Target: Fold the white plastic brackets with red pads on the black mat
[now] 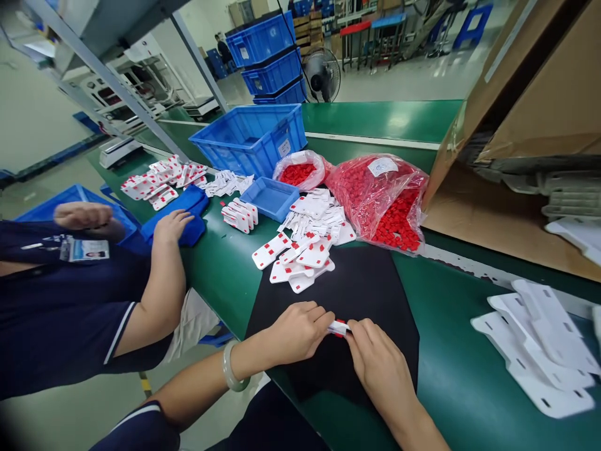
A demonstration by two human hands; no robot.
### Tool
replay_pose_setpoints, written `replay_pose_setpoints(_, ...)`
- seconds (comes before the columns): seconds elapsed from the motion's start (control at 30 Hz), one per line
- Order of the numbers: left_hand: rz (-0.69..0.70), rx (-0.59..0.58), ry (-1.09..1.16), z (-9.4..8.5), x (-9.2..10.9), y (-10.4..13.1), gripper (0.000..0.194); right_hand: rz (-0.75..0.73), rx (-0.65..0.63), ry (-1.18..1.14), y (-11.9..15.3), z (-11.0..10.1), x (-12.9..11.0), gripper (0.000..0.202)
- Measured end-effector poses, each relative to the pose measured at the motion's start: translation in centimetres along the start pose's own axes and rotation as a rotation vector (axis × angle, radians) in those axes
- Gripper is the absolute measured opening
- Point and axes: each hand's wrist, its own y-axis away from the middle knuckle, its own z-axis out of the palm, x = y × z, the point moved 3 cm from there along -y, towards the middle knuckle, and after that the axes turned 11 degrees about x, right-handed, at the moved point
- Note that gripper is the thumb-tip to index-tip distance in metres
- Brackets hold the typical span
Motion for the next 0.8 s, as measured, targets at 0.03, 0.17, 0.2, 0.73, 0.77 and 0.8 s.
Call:
replay_pose_setpoints(0.03, -0.002, 0.011, 0.02, 0.0, 0.0, 0.1, 0.012, -0.002, 0.001, -0.007, 0.0, 0.0, 0.1, 0.013)
replay_pose_setpoints(0.17, -0.085, 0.165, 0.201, -0.1, -0.6, 1.5, 0.043, -0.009, -0.004, -0.029, 0.0, -0.2, 0.5, 0.014)
replay_pose_setpoints(0.2, -0.147, 0.207, 0.264, 0.0, -0.9, 2.0, 0.052, -0.017, -0.011, -0.024, -0.1, -0.4, 0.5, 0.017)
replay_pose_setpoints(0.73, -0.286, 0.247, 0.666, 2.8, -3.6, 3.1, 0.011, -0.315, -0.078, 0.239, -3.0, 1.7, -4.0, 0.026)
replay_pose_setpoints(0.77, -0.285, 0.248, 0.664, 2.8, -3.7, 3.0, 0.011, -0.314, -0.089, 0.246, -3.0, 1.8, -3.9, 0.025)
replay_pose_setpoints(0.8, -0.284, 0.248, 0.664, 2.8, -3.8, 3.0, 0.012, -0.316, -0.098, 0.251, -3.1, 1.8, -3.7, 0.025)
